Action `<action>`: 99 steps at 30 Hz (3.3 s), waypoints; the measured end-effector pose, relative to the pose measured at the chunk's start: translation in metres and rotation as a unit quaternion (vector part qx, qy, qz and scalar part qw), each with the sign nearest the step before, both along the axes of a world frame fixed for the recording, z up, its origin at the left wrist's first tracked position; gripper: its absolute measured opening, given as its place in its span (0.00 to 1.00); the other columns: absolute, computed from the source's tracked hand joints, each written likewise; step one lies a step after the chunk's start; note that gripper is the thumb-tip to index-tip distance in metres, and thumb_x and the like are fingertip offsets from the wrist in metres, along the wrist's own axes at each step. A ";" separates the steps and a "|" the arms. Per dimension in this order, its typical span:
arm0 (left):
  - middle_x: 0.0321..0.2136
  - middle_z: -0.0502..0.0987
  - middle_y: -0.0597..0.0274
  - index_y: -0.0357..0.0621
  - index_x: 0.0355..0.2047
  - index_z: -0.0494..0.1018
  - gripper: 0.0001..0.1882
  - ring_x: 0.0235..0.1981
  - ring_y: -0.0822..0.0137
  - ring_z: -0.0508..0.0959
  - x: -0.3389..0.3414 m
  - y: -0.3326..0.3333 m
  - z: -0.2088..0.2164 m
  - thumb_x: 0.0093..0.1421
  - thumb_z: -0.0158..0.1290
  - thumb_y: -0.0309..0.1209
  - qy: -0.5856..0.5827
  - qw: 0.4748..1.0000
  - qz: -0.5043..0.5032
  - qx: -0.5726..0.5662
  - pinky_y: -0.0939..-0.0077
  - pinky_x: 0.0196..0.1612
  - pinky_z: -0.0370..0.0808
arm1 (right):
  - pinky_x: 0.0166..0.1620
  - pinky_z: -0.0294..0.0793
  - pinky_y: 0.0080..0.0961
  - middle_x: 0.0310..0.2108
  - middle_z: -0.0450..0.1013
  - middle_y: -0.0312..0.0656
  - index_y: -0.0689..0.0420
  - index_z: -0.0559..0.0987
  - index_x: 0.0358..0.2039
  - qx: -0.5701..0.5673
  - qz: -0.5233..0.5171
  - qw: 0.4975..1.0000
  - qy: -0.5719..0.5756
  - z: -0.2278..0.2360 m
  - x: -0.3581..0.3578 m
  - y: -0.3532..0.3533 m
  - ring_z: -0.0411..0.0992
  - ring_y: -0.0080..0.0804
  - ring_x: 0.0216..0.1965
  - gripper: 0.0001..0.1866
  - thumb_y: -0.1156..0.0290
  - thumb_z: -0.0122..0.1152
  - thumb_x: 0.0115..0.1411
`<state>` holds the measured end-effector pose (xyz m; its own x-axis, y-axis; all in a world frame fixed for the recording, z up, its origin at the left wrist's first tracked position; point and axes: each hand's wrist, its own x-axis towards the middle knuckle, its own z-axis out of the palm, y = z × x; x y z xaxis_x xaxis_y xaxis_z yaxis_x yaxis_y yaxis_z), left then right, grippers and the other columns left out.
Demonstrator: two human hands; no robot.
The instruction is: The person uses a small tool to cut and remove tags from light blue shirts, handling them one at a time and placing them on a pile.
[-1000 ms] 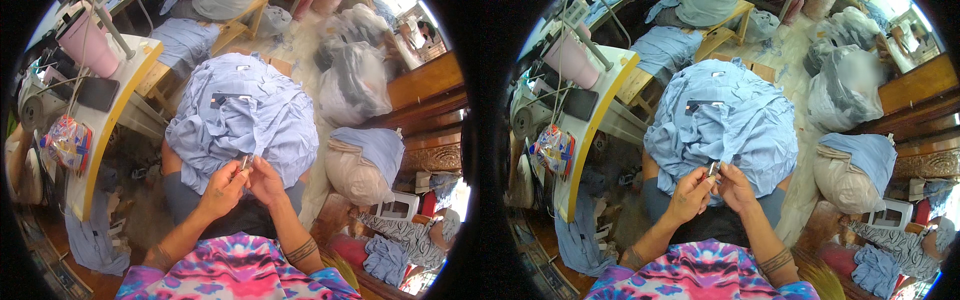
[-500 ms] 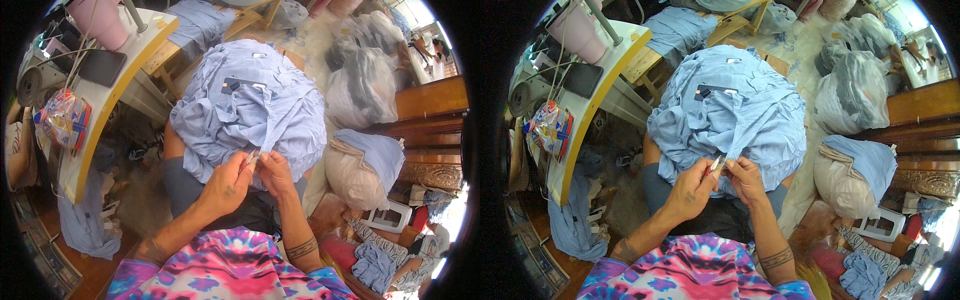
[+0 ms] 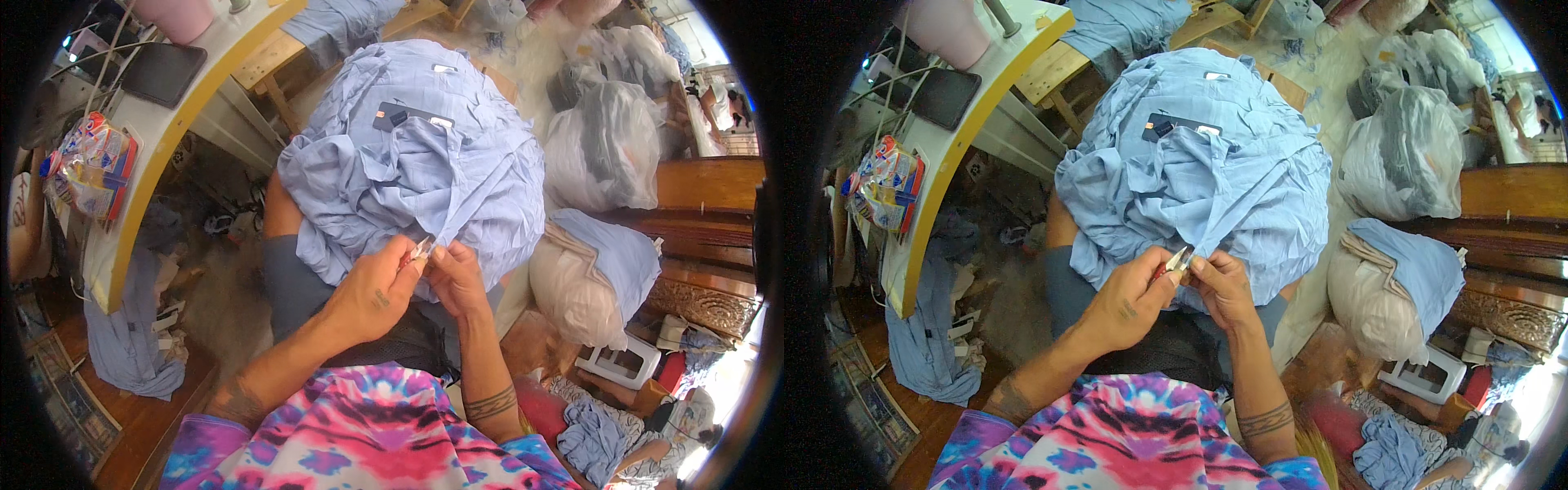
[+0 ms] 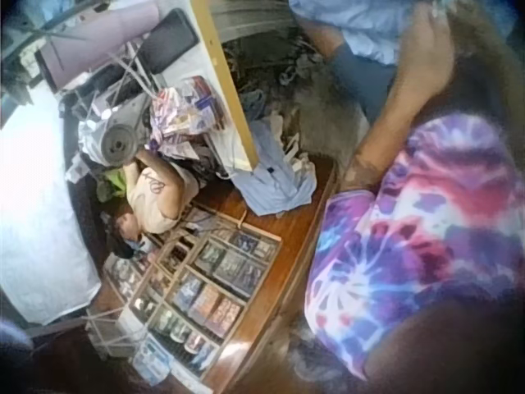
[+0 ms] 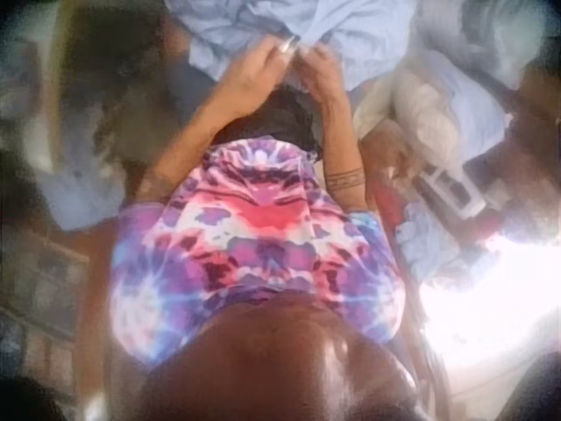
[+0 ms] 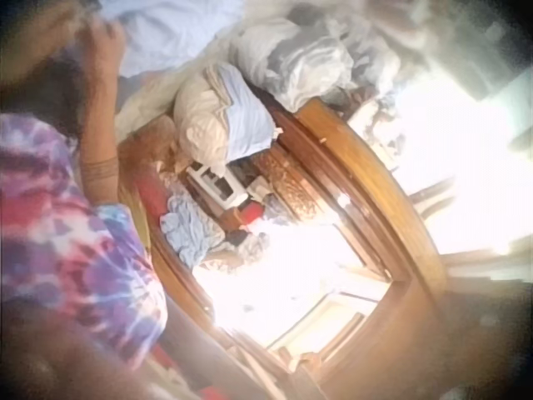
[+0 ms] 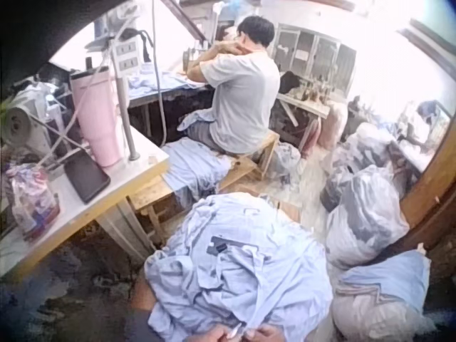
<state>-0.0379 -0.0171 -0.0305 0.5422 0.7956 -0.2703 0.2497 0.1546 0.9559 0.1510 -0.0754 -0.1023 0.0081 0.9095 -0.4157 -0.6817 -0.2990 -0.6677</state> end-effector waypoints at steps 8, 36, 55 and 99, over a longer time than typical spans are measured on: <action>0.25 0.71 0.71 0.39 0.47 0.71 0.09 0.20 0.83 0.64 0.005 -0.009 0.002 0.74 0.49 0.33 -0.130 0.980 0.059 -0.138 0.84 0.22 0.62 | 0.48 0.78 0.32 0.40 0.82 0.43 0.63 0.84 0.41 0.043 0.013 0.995 -0.088 0.014 0.006 0.006 0.79 0.30 0.41 0.09 0.69 0.68 0.67; 0.25 0.69 0.76 0.40 0.51 0.73 0.12 0.21 0.86 0.64 -0.011 0.001 -0.011 0.73 0.52 0.34 -0.078 0.995 0.038 -0.050 0.88 0.23 0.58 | 0.44 0.77 0.29 0.35 0.74 0.32 0.51 0.77 0.42 -0.088 -0.119 0.932 0.330 0.013 -0.030 -0.005 0.74 0.25 0.40 0.11 0.58 0.57 0.74; 0.25 0.78 0.48 0.36 0.48 0.69 0.12 0.27 0.50 0.82 -0.005 -0.021 -0.002 0.73 0.48 0.33 0.004 1.000 0.021 -0.006 0.58 0.31 0.74 | 0.52 0.77 0.37 0.43 0.77 0.36 0.54 0.77 0.47 -0.105 -0.090 0.962 0.237 0.025 -0.043 -0.009 0.76 0.33 0.46 0.14 0.56 0.54 0.75; 0.29 0.79 0.38 0.37 0.48 0.69 0.12 0.34 0.36 0.82 -0.011 -0.019 0.005 0.72 0.48 0.34 0.034 0.999 0.017 0.014 0.52 0.33 0.74 | 0.57 0.75 0.36 0.48 0.77 0.39 0.56 0.77 0.49 -0.032 -0.058 0.967 0.246 0.018 -0.042 -0.006 0.75 0.33 0.50 0.12 0.62 0.54 0.75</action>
